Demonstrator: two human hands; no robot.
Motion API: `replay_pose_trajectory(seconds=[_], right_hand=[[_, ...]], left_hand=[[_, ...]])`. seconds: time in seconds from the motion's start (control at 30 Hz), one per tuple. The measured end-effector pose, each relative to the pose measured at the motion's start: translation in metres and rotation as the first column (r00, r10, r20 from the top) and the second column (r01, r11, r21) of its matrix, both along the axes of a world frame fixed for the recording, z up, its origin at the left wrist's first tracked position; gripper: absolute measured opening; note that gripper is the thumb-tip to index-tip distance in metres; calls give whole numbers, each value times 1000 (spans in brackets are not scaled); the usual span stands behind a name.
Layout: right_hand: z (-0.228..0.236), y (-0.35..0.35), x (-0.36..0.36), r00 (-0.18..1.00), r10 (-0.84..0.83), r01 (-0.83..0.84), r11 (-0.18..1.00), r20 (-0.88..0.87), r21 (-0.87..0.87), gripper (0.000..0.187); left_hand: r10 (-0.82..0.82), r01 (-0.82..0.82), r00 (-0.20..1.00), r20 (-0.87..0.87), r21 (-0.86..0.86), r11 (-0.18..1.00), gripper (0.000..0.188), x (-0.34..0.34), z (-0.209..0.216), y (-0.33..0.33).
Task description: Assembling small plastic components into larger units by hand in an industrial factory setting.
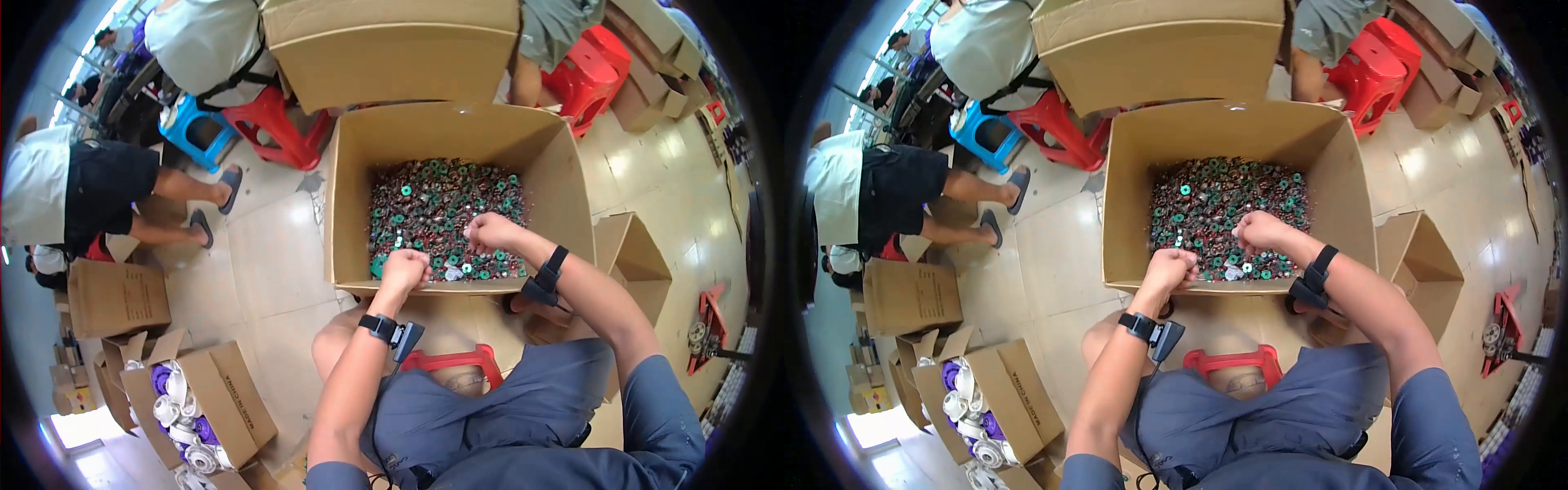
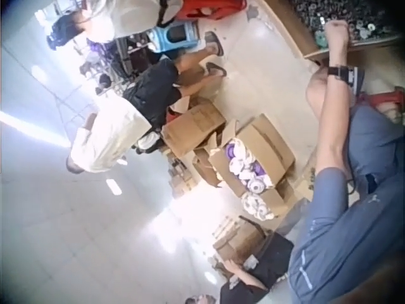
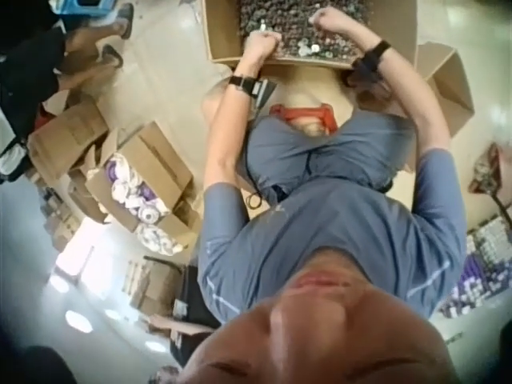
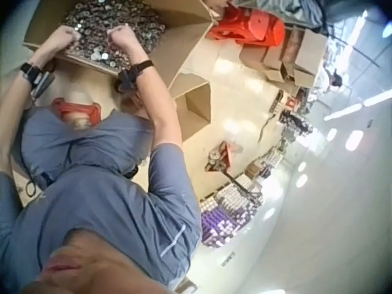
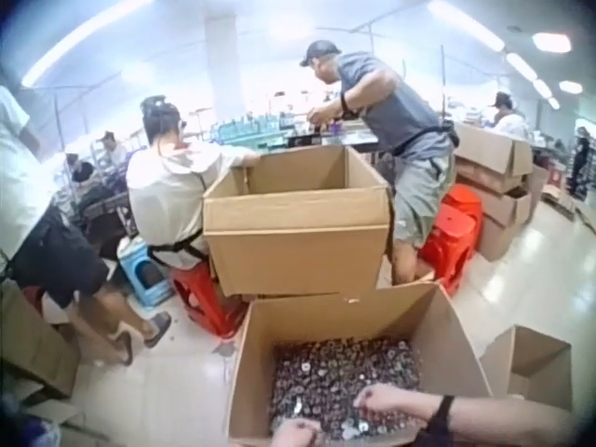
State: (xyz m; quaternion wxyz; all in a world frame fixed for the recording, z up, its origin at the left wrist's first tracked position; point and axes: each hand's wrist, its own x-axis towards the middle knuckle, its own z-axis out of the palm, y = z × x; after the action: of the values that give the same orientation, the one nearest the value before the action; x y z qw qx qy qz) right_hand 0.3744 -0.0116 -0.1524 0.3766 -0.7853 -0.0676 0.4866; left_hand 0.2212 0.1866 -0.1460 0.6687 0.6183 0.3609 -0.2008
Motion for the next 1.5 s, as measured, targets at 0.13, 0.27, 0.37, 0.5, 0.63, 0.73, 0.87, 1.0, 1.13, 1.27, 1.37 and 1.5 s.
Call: replay_pose_trajectory(seconds=[0.13,0.27,0.37,0.5,0.63,0.73,0.87,1.0,1.13,1.27,1.37,1.5], right_hand=[[-40,46,19,1000,-25,24,999,-13,-38,16],[-114,59,56,993,76,-62,988,94,-140,15],[-158,75,76,839,349,-142,881,417,-451,22],[-184,91,96,875,284,-67,873,393,-482,22],[-211,103,109,838,155,88,908,523,-410,21],[-226,120,116,763,159,78,940,627,-334,21],[-233,153,118,621,238,-15,956,747,-293,27],[-236,174,117,489,327,-143,945,809,-295,25],[-237,199,110,425,414,-229,910,805,-346,25],[-243,222,100,465,446,-195,894,765,-403,24],[-256,230,97,451,427,-129,900,784,-416,23],[-258,226,100,469,272,-23,955,840,-296,16]], left_hand=[[157,-166,985,-66,-161,973,14,13,4,29],[311,-292,950,2,-342,893,13,23,-11,40],[-228,174,967,117,353,919,20,16,-41,35],[-412,388,903,-117,632,671,28,20,3,18],[-489,494,849,-202,633,596,39,31,-5,8],[-530,534,819,-218,628,567,42,44,0,7],[-556,493,820,-136,660,567,41,42,-3,-1],[-514,358,857,-15,736,575,42,31,-13,-10],[-571,490,813,-115,666,562,48,33,-7,-8],[-580,511,805,-126,642,571,44,31,-6,-9],[-596,540,789,-151,634,554,40,29,-7,-9],[-572,516,812,-118,604,607,46,28,-7,-6]])
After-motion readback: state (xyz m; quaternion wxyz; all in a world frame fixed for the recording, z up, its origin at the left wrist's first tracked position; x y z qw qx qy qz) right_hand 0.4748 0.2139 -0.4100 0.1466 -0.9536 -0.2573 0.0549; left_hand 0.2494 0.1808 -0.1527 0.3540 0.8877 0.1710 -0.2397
